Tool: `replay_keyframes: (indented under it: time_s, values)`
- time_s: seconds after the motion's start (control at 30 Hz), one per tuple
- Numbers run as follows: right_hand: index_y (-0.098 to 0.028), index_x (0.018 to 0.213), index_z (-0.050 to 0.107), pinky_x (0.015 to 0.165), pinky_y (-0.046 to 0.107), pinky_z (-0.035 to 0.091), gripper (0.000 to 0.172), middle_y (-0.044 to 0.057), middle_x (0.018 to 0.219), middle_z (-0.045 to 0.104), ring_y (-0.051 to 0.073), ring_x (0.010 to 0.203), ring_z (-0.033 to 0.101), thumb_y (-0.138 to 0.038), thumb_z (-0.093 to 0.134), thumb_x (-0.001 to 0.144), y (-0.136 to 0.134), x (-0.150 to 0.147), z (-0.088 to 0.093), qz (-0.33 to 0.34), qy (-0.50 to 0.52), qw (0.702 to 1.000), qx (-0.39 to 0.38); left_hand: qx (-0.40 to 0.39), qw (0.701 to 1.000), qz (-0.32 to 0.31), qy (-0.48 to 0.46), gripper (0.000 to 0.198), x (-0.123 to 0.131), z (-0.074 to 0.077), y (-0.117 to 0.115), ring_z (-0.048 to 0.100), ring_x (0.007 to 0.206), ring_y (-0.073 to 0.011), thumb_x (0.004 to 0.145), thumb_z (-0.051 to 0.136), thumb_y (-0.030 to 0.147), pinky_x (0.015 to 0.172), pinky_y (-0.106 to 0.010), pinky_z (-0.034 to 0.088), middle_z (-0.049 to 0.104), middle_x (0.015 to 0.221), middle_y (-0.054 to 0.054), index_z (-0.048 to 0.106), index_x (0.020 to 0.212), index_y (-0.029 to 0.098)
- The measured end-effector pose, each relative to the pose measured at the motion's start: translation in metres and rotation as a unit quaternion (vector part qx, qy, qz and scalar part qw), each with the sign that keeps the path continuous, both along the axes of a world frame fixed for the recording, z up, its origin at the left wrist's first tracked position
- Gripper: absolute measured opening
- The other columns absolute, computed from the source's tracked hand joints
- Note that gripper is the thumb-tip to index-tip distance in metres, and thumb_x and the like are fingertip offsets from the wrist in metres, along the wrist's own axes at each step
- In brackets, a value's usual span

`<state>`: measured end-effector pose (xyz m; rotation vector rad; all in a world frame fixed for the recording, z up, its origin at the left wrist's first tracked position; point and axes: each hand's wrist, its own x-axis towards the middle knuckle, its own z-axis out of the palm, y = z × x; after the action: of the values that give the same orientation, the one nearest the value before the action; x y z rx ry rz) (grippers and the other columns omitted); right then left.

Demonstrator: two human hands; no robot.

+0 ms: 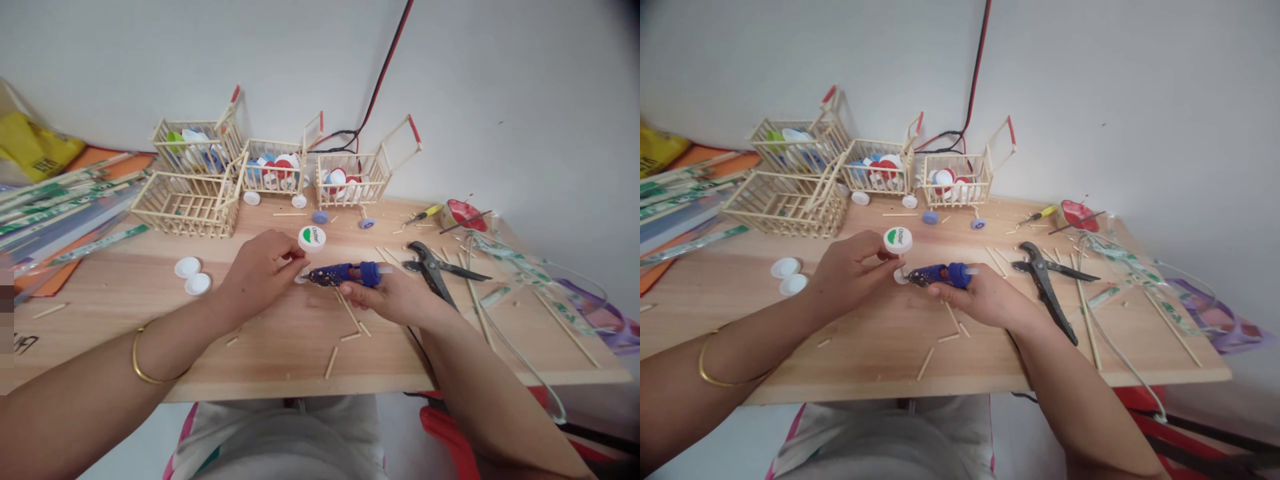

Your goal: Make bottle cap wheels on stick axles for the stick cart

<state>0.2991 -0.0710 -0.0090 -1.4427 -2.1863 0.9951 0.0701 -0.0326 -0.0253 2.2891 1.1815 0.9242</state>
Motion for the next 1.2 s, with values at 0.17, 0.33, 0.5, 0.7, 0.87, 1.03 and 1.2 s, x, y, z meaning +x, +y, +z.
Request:
replay_keyframes:
  time_s: [0.17,0.33,0.5,0.7,0.87,1.03,1.2]
  values:
    - [-0.025,0.099,0.068,0.054,0.026,0.040,0.032,-0.004,0.052,0.054,0.014,0.055,0.054,-0.050,0.053,0.086,-0.002,-0.006,0.004,-0.018,-0.006,1.000,0.003,0.004,1.000,-0.003,-0.005,0.009,0.000,0.000,0.000,0.059,0.078,-0.0164,0.081,0.058,0.023,0.073,-0.028,0.044,0.065,0.079,-0.002,0.062,0.077,0.016]
    - [-0.021,0.099,0.068,0.054,0.023,0.039,0.035,-0.004,0.057,0.056,0.012,0.056,0.052,-0.050,0.054,0.085,-0.004,-0.010,0.007,-0.030,-0.011,0.999,-0.009,0.011,1.000,-0.010,-0.009,0.008,0.000,-0.001,0.001,0.059,0.077,-0.0162,0.080,0.059,0.022,0.072,-0.028,0.044,0.066,0.078,-0.002,0.062,0.077,0.016]
    - [-0.020,0.094,0.069,0.057,0.023,0.041,0.037,-0.002,0.067,0.063,0.012,0.061,0.055,-0.051,0.053,0.084,-0.005,-0.012,0.008,-0.042,-0.025,0.999,-0.018,0.025,1.000,-0.015,-0.010,0.009,-0.001,-0.002,0.002,0.059,0.077,-0.0158,0.082,0.058,0.023,0.071,-0.028,0.044,0.065,0.077,-0.002,0.062,0.077,0.016]
    - [-0.022,0.101,0.070,0.062,0.025,0.045,0.035,0.000,0.075,0.068,0.015,0.069,0.060,-0.049,0.054,0.085,-0.005,-0.014,0.008,-0.058,-0.026,0.998,0.004,0.031,0.999,-0.017,-0.010,0.008,-0.001,-0.003,0.002,0.059,0.077,-0.0156,0.082,0.058,0.021,0.071,-0.027,0.043,0.065,0.078,-0.002,0.061,0.078,0.016]
    - [-0.023,0.101,0.070,0.064,0.026,0.046,0.033,0.001,0.080,0.069,0.016,0.072,0.061,-0.047,0.056,0.084,-0.004,-0.015,0.005,-0.063,-0.004,0.998,0.008,0.026,0.999,-0.017,-0.013,0.007,-0.001,-0.003,0.001,0.058,0.076,-0.0157,0.081,0.059,0.021,0.072,-0.027,0.043,0.065,0.078,-0.002,0.061,0.077,0.016]
    - [-0.023,0.097,0.071,0.059,0.024,0.044,0.031,0.000,0.072,0.067,0.015,0.066,0.059,-0.046,0.055,0.085,-0.002,-0.015,0.004,-0.062,0.002,0.998,0.001,0.020,1.000,-0.019,-0.015,0.008,-0.001,-0.002,0.001,0.058,0.076,-0.0158,0.082,0.058,0.021,0.072,-0.028,0.043,0.065,0.077,-0.001,0.062,0.077,0.016]
    - [-0.024,0.099,0.071,0.064,0.024,0.047,0.030,0.000,0.080,0.070,0.015,0.072,0.062,-0.046,0.055,0.085,-0.004,-0.015,0.008,-0.049,-0.006,0.999,0.003,0.018,1.000,-0.021,-0.014,0.007,-0.001,-0.001,0.001,0.058,0.076,-0.0155,0.082,0.059,0.021,0.072,-0.027,0.043,0.065,0.077,-0.001,0.061,0.076,0.017]
